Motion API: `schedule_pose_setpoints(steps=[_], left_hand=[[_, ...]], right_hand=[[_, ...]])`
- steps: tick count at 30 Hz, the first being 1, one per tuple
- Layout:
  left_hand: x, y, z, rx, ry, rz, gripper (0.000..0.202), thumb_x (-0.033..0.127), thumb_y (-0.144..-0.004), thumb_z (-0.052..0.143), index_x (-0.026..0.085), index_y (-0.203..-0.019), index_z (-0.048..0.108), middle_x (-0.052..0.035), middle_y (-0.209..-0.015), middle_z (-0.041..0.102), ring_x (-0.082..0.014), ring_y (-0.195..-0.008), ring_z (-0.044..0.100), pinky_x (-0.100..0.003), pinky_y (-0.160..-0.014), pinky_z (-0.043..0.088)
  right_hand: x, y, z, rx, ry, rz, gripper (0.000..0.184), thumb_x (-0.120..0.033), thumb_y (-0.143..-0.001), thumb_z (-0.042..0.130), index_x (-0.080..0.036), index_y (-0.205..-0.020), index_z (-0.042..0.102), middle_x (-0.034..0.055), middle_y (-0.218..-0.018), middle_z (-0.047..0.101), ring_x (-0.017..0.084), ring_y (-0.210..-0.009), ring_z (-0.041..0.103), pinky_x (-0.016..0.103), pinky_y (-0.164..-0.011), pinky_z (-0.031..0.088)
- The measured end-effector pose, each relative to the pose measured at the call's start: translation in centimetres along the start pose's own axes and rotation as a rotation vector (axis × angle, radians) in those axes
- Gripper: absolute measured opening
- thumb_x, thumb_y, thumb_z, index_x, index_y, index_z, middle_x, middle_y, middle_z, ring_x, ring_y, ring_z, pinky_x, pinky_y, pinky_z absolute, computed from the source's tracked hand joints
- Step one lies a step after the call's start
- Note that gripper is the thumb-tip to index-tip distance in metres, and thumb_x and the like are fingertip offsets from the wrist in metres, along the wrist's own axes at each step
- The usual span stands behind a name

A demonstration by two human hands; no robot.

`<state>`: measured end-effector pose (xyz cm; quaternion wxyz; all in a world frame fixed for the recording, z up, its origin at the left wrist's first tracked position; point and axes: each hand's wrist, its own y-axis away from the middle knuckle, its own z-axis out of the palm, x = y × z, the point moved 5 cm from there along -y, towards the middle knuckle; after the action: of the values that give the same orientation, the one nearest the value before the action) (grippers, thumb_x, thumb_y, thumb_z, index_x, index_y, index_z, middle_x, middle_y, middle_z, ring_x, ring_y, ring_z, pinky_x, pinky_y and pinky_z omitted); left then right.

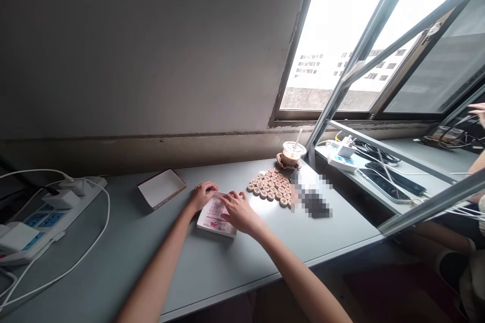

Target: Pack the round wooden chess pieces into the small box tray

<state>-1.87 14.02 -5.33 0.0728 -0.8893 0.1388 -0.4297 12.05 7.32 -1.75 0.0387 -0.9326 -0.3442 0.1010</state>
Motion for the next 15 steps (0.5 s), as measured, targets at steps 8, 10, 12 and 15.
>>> schedule_pose_setpoints(steps=[8, 10, 12, 15], left_hand=[[-0.5, -0.2, 0.1, 0.019, 0.013, 0.003, 0.016, 0.017, -0.071, 0.044, 0.019, -0.07, 0.06, -0.0049, -0.087, 0.067, -0.0191, -0.087, 0.059, -0.03, -0.084, 0.045], [-0.5, -0.2, 0.1, 0.015, 0.017, 0.001, 0.016, 0.018, -0.071, 0.044, 0.019, -0.07, 0.06, -0.005, -0.087, 0.067, -0.019, -0.086, 0.059, -0.029, -0.082, 0.045], [-0.5, -0.2, 0.1, 0.013, 0.017, -0.002, 0.016, 0.019, -0.071, 0.044, 0.019, -0.07, 0.06, -0.0052, -0.087, 0.067, -0.0192, -0.086, 0.059, -0.029, -0.081, 0.045], [-0.6, -0.1, 0.1, 0.029, 0.011, -0.004, 0.016, 0.02, -0.073, 0.043, 0.019, -0.07, 0.059, -0.0054, -0.086, 0.066, -0.0195, -0.086, 0.059, -0.03, -0.08, 0.045]], right_hand=[[-0.4, 0.7, 2.2, 0.01, 0.004, 0.244, 0.03, -0.014, -0.084, 0.049, -0.014, -0.113, 0.057, 0.017, -0.105, 0.06, 0.03, -0.101, 0.05, 0.049, -0.089, 0.034], [-0.1, 1.0, 2.2, -0.034, -0.083, 0.269, 0.027, -0.014, -0.086, 0.046, -0.017, -0.109, 0.059, 0.0134, -0.099, 0.063, 0.028, -0.097, 0.053, 0.043, -0.083, 0.037], [0.0, 1.3, 1.8, -0.047, -0.181, 0.263, 0.019, -0.015, -0.085, 0.049, -0.018, -0.096, 0.063, 0.0092, -0.092, 0.065, 0.025, -0.092, 0.055, 0.039, -0.081, 0.036], [0.5, 2.1, 0.2, 0.036, -0.419, 0.254, 0.012, -0.022, -0.084, 0.053, -0.018, -0.078, 0.062, 0.0049, -0.085, 0.065, 0.021, -0.087, 0.055, 0.034, -0.079, 0.037]])
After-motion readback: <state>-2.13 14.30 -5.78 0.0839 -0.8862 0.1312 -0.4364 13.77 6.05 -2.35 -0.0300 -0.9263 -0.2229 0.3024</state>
